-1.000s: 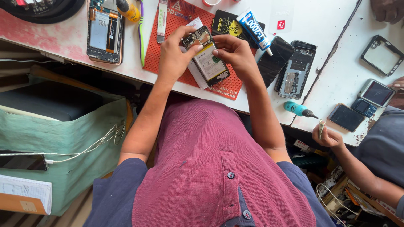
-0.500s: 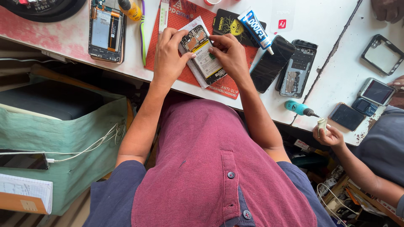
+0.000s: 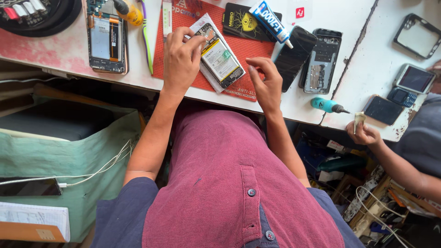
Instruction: The person applies adhesive to the back of a smartphone casing, then assembles the phone by inserting the battery and connecting internal components. The person also handles a charging cable and interacts with another person who is working on a separate device.
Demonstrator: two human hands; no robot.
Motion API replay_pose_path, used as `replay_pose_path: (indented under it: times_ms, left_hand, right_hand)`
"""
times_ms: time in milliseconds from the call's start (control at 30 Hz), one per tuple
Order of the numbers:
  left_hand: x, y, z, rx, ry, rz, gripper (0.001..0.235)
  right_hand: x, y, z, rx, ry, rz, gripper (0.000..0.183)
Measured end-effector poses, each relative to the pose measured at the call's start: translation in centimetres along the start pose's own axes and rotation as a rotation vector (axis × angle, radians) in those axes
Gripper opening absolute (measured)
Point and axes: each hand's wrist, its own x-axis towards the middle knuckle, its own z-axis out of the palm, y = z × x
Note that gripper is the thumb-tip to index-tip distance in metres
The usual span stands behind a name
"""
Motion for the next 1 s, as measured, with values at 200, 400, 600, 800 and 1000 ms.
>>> replay_pose_path:
  times_ms: [200, 400, 600, 800, 1000]
  left_hand:
    - [0.3, 0.1, -0.2, -0.042, 0.039, 0.110, 0.014]
    - [0.0, 0.8, -0.7, -0.161, 0.030, 0.041, 0.015]
    - [-0.1, 1.6, -0.6, -0.168, 0.001, 0.057, 0.016]
    - [-0.5, 1.7, -0.6, -0.160, -0.022, 0.029, 0.013]
    - [-0.6, 2.1, -0.3, -0.178, -0.047, 0.042, 0.012]
  right_hand:
    - [-4.0, 0.9, -3.1, -0.050, 0.218, 0.096, 0.015]
    - [-5.7, 1.7, -5.7, -0.363, 0.421, 0.205, 0.032]
    - [-5.3, 2.7, -5.3, -0.416, 0.426, 0.314, 0.047]
    - [-4.3, 5.8, -7.0, -0.686, 0.463, 0.238, 0.053]
    - [-1.0, 10.2, -10.0, -0.786, 0.397, 0.423, 0.097]
